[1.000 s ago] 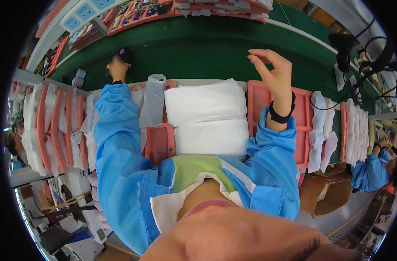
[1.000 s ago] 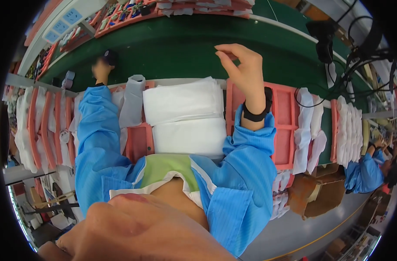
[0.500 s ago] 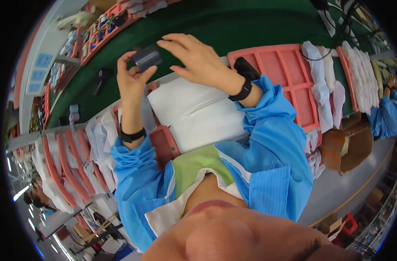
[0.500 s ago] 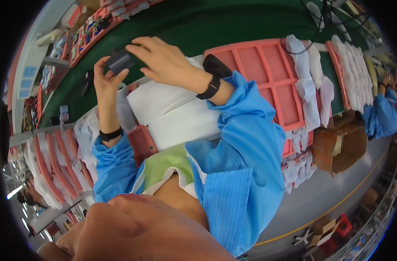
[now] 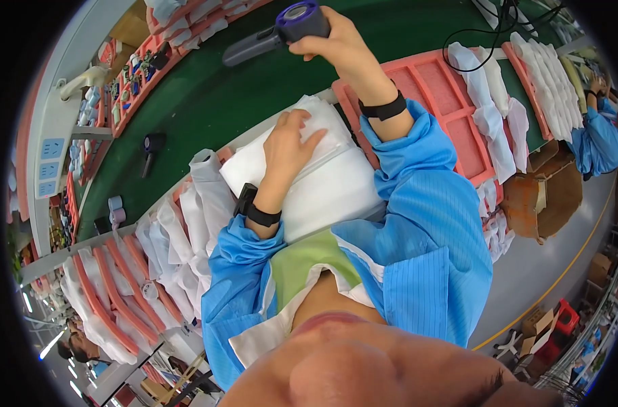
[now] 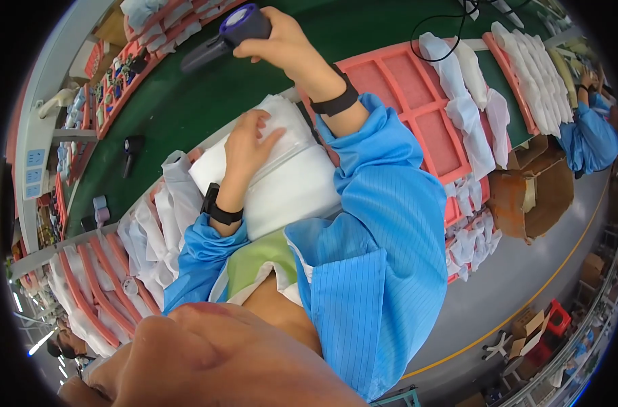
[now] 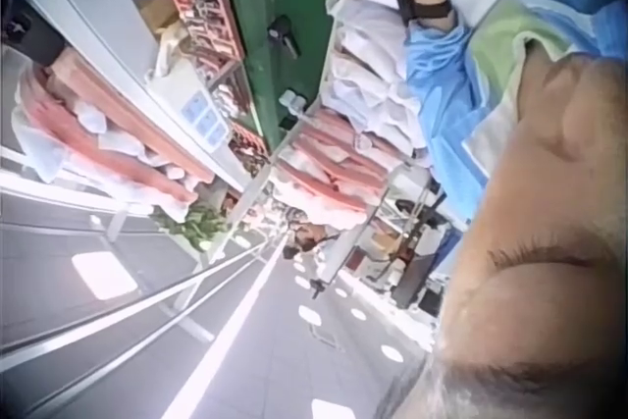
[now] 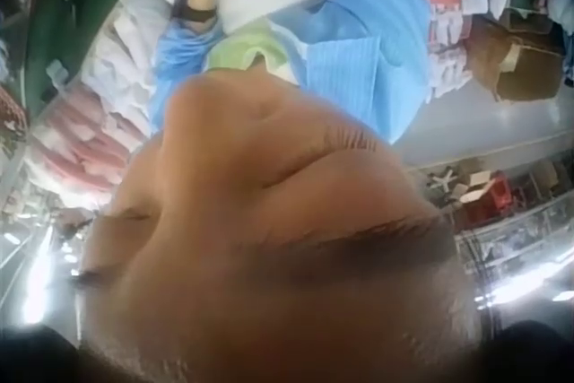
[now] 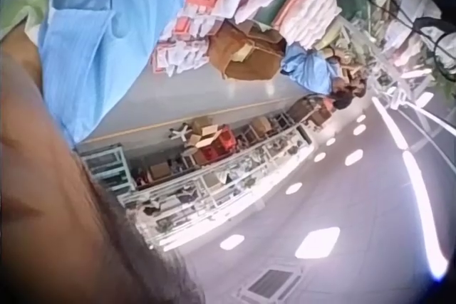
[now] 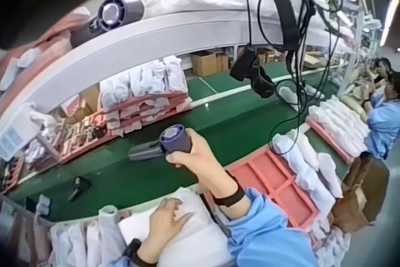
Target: Wrapping electronic hair styling tools in protective foam sleeves and organizing them for shipment.
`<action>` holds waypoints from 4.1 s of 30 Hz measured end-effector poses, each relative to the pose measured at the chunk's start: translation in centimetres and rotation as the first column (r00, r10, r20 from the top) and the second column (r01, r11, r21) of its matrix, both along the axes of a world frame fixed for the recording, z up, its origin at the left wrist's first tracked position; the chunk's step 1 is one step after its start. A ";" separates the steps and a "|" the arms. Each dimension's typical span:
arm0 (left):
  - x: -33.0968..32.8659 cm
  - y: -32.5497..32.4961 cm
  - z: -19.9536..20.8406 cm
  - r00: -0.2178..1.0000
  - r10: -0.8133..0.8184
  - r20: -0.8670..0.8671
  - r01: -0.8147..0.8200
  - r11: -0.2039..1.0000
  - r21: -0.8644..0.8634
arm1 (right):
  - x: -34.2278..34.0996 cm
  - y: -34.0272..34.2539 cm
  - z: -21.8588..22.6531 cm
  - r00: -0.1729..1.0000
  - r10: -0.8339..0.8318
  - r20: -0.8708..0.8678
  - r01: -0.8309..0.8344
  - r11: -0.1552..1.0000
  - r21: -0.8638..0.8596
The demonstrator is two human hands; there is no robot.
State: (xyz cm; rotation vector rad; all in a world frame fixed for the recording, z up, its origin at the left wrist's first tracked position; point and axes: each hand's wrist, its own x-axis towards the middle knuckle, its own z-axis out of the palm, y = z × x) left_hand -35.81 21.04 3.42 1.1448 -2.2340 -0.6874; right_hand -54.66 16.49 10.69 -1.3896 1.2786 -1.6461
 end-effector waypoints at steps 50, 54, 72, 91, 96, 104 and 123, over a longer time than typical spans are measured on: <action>4.7 1.1 5.0 0.835 0.043 -0.548 -0.253 0.915 -0.313 | 7.7 2.8 -1.4 0.749 0.006 -0.663 -0.240 0.935 -0.262; 4.6 0.3 4.9 0.927 -0.035 -0.374 -0.183 0.827 -0.531 | 7.4 2.2 -1.9 0.771 -0.045 -0.635 -0.188 0.937 -0.293; 7.6 -1.5 5.3 0.380 -0.142 -0.914 0.104 0.988 -0.110 | 8.1 2.4 -2.7 0.732 0.529 -0.429 -0.603 0.797 -0.046; 7.4 -0.8 5.5 0.720 0.209 -0.661 -0.474 0.845 -0.249 | 8.1 3.5 -1.8 0.832 0.261 -0.489 -0.286 0.958 0.024; 8.2 -2.0 5.5 0.462 0.356 -0.813 -0.425 0.893 0.149 | 5.0 0.5 -3.6 0.755 0.482 -0.445 -0.460 0.872 0.165; 9.9 -10.4 2.7 0.609 0.502 -0.613 -0.409 0.862 0.299 | -4.2 -5.6 -9.3 0.500 -0.249 -0.830 0.468 0.884 0.017; 11.8 -21.3 -3.6 0.865 0.290 0.409 -0.363 0.925 0.110 | 1.8 -4.5 -8.2 0.690 -0.143 -0.709 -0.027 0.975 -0.223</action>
